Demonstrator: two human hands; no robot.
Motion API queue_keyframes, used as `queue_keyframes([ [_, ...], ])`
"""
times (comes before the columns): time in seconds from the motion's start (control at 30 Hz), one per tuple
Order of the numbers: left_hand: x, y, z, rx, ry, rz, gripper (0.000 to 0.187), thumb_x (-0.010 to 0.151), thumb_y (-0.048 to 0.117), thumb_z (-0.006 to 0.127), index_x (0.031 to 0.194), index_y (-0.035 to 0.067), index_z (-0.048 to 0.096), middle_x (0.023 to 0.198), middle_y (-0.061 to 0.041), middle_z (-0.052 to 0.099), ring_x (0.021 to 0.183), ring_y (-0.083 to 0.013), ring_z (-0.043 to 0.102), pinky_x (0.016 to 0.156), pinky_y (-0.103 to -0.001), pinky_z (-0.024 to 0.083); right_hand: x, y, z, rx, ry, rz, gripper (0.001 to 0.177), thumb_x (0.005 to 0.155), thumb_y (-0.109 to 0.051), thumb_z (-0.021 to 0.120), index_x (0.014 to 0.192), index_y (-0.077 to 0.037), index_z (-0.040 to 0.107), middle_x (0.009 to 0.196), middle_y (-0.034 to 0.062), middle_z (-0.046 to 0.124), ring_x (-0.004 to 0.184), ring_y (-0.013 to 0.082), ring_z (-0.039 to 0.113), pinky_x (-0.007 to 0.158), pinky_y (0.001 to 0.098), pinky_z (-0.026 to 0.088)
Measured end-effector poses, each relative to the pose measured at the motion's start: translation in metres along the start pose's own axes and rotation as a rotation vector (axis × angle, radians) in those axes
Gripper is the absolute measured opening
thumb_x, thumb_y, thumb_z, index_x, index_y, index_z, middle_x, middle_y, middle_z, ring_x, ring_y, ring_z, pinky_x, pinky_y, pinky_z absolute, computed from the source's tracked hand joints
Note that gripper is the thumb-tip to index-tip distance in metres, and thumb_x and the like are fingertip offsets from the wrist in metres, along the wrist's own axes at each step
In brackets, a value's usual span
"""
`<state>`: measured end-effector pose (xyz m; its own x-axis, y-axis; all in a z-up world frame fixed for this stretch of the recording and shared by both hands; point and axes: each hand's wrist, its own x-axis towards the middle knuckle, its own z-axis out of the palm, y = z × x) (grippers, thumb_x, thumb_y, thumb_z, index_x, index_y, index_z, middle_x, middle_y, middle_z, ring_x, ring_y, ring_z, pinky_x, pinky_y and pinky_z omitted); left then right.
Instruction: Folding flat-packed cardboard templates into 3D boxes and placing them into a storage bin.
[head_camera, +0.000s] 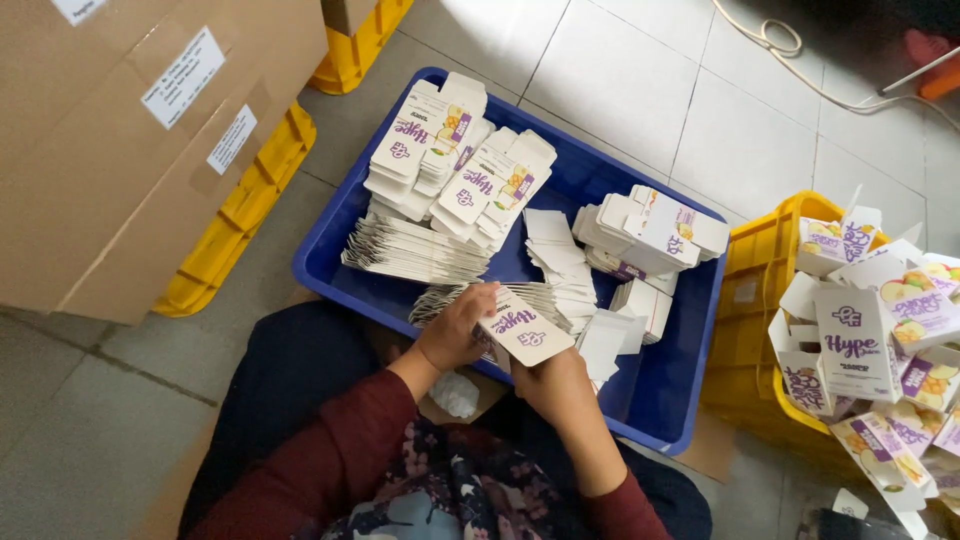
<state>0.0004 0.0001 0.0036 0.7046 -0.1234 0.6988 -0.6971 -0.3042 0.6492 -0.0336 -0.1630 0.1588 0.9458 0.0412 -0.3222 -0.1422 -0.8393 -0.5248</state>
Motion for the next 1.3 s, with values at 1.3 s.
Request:
queue_keyframes([
  [1.3, -0.002, -0.003, 0.003, 0.045, -0.025, -0.156, 0.047, 0.068, 0.003, 0.074, 0.109, 0.010, 0.052, 0.104, -0.011, 0.058, 0.102, -0.0399, 0.066, 0.089, -0.046, 0.056, 0.061, 0.049, 0.023, -0.167, 0.214, 0.042, 0.020, 0.078, -0.037, 0.080, 0.087, -0.019, 0.083, 0.069, 0.0166, 0.072, 0.082, 0.0447, 0.073, 0.073, 0.0536, 0.061],
])
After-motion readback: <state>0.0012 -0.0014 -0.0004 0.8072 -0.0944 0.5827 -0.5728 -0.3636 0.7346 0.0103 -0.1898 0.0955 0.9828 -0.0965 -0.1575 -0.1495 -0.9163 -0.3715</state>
